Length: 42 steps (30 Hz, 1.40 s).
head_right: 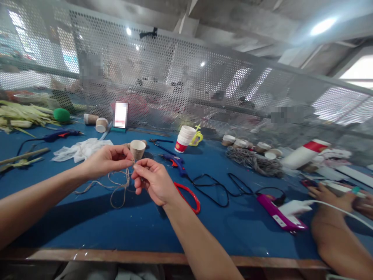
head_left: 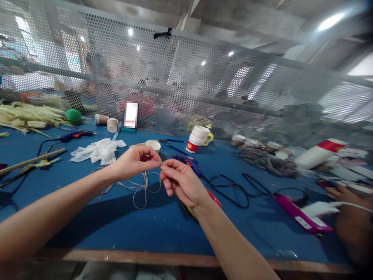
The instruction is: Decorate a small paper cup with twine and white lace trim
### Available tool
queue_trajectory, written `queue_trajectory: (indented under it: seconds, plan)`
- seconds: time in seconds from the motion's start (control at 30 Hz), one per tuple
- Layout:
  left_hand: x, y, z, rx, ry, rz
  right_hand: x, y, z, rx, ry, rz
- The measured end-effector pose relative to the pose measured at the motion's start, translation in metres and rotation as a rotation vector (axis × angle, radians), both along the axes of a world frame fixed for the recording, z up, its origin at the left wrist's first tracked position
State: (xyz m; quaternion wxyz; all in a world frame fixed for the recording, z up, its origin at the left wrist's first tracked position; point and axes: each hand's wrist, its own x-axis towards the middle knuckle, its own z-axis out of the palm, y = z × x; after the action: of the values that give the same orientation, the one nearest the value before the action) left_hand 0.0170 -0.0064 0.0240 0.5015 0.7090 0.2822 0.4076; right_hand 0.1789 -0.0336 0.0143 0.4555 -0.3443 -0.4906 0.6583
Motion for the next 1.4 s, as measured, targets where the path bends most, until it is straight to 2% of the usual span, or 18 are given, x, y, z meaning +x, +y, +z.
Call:
queue_trajectory:
  seconds: [0.1, 0.3, 0.43, 0.6, 0.9, 1.03, 1.1, 1.3, 1.4]
  plan:
    - [0.001, 0.000, -0.001, -0.025, -0.011, 0.000, 0.000, 0.000, 0.000, -0.010, -0.001, 0.003]
    - [-0.003, 0.003, -0.001, 0.136, 0.052, -0.015, -0.001, 0.001, -0.002, -0.023, -0.012, 0.019]
    - [-0.004, 0.004, -0.002, 0.160, 0.088, 0.013, -0.002, 0.002, -0.002, -0.020, -0.013, 0.006]
    - [-0.003, 0.006, -0.003, 0.008, 0.012, -0.032, -0.001, 0.001, -0.001, -0.045, 0.006, 0.014]
    - [0.002, 0.006, -0.012, -0.267, -0.214, -0.156, 0.001, 0.002, 0.000, -0.141, 0.101, 0.116]
    - [0.002, 0.004, -0.011, -0.304, -0.221, -0.174, 0.002, 0.003, -0.001, -0.154, 0.080, 0.171]
    - [0.001, 0.004, -0.009, -0.281, -0.213, -0.146, 0.002, 0.002, -0.001, -0.121, 0.055, 0.145]
    - [0.002, 0.005, -0.011, -0.265, -0.203, -0.051, -0.004, -0.002, -0.004, 0.154, -0.057, -0.119]
    - [0.003, 0.005, -0.013, -0.254, -0.181, -0.048, -0.004, -0.002, -0.003, 0.116, -0.061, -0.105]
